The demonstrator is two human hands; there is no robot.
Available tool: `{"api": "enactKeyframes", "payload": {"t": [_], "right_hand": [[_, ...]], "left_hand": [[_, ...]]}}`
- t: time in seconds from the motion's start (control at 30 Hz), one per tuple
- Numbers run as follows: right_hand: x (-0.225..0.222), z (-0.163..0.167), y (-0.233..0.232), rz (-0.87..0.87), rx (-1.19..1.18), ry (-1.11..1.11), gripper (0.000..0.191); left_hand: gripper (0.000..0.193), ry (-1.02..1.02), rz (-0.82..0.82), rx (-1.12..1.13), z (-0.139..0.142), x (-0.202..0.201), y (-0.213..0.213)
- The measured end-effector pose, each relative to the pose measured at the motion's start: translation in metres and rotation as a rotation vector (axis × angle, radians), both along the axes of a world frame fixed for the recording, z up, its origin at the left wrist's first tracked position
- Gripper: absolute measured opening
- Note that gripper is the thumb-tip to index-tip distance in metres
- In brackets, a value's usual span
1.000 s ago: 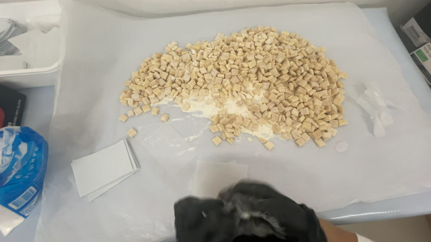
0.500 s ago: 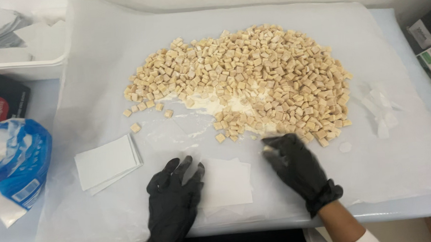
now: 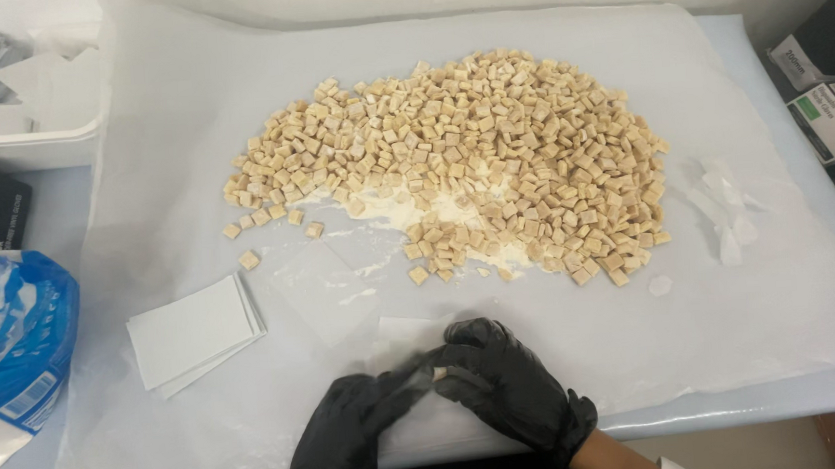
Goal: The person picks up small, light-colored cubes from a large pile on a table and places them onto small white square papers. They then fold the papers to wrap the cubes individually. The person repeats this process continuously throughout the video.
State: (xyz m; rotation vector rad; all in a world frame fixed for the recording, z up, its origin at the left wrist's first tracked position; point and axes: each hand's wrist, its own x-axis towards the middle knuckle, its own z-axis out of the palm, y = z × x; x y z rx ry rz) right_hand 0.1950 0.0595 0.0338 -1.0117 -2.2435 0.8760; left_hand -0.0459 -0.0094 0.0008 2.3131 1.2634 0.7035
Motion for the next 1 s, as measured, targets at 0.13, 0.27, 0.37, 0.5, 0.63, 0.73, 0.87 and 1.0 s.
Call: {"api": "enactKeyframes", "payload": {"t": [0.13, 0.27, 0.37, 0.5, 0.63, 0.73, 0.87, 1.0], "right_hand": [[0.004, 0.002, 0.006, 0.051, -0.119, 0.044, 0.032], [0.022, 0.005, 0.019, -0.154, -0.269, -0.04, 0.024], [0.02, 0.004, 0.018, -0.038, -0.061, -0.08, 0.019], [-0.003, -0.001, 0.0, 0.005, 0.229, -0.198, 0.033], [-0.004, 0.0, -0.004, -0.129, 0.208, -0.245, 0.031], [0.003, -0.002, 0.002, -0.24, 0.0, -0.329, 0.027], [0.0, -0.004, 0.007, -0.275, 0.072, -0.461, 0.032], [0.003, 0.008, 0.011, -0.203, -0.072, -0.46, 0.03]], "left_hand": [[0.032, -0.022, 0.087, 0.188, 0.009, 0.005, 0.0], [0.018, -0.146, 0.303, -0.069, 0.02, 0.016, 0.023], [0.014, -0.176, 0.369, -0.238, 0.029, 0.021, 0.043], [0.018, -0.142, 0.475, -0.417, 0.04, 0.021, 0.047], [0.033, -0.168, 0.307, -0.143, 0.044, 0.02, 0.043], [0.019, 0.041, 0.509, -0.145, 0.035, 0.031, 0.048], [0.017, 0.201, 0.453, 0.296, 0.02, 0.045, 0.042], [0.025, 0.294, 0.159, 0.528, 0.016, 0.047, 0.037]]}}
